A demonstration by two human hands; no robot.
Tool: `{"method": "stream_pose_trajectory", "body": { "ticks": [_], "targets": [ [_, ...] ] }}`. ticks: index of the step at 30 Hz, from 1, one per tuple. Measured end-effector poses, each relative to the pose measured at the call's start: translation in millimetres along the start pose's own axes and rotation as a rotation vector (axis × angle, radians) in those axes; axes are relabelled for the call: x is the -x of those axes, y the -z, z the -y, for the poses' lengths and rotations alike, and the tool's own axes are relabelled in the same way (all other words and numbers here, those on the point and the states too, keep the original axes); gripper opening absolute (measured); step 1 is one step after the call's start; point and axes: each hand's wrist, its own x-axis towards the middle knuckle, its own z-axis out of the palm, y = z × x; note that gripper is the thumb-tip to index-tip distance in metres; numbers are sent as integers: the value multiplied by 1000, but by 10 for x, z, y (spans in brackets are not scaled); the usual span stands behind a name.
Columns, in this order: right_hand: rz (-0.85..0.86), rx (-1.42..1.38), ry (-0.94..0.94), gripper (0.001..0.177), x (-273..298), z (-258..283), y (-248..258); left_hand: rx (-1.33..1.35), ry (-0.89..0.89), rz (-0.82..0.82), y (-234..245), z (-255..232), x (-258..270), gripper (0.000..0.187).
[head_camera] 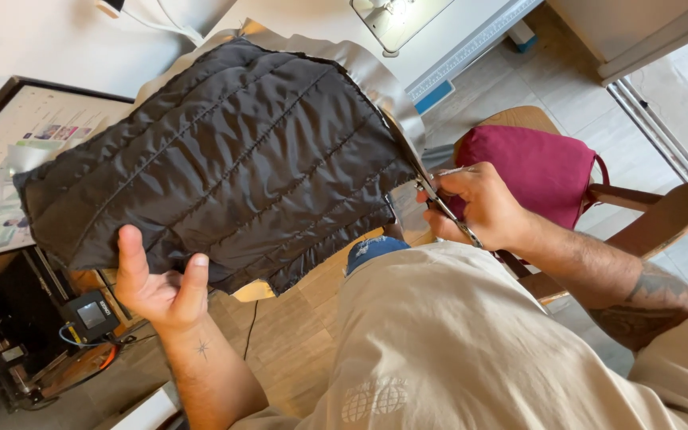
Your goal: The person is cutting out pieces of black quilted fabric and yellow lining material using scissors in a workshop environment.
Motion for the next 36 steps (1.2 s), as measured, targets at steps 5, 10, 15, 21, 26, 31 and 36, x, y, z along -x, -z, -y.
{"method": "stream_pose_trajectory", "body": {
  "ticks": [5,10,15,21,26,31,36],
  "targets": [
    [-4,32,0,33,4,40,-71,-17,25,22,60,-52,35,101],
    [5,53,16,28,41,-11,-38,9,62,-25,-198,-256,-188,104],
    [115,290,-7,12,-1,15,113,685,597,-803,-434,-648,-871,182],
    [99,347,79,32,-87,165,202,934,200,-1536,-819,-917,-1540,123],
    [176,370,9,24,56,-74,198,916,506,-862,-195,-457,-883,159],
    [170,303,-43,15,115,-132,129,-312,343,-322,113,-204,-397,103],
    [225,150,-80,15,64,-30,104,830,164,-1400,-377,-662,-1180,214]
  ]
}}
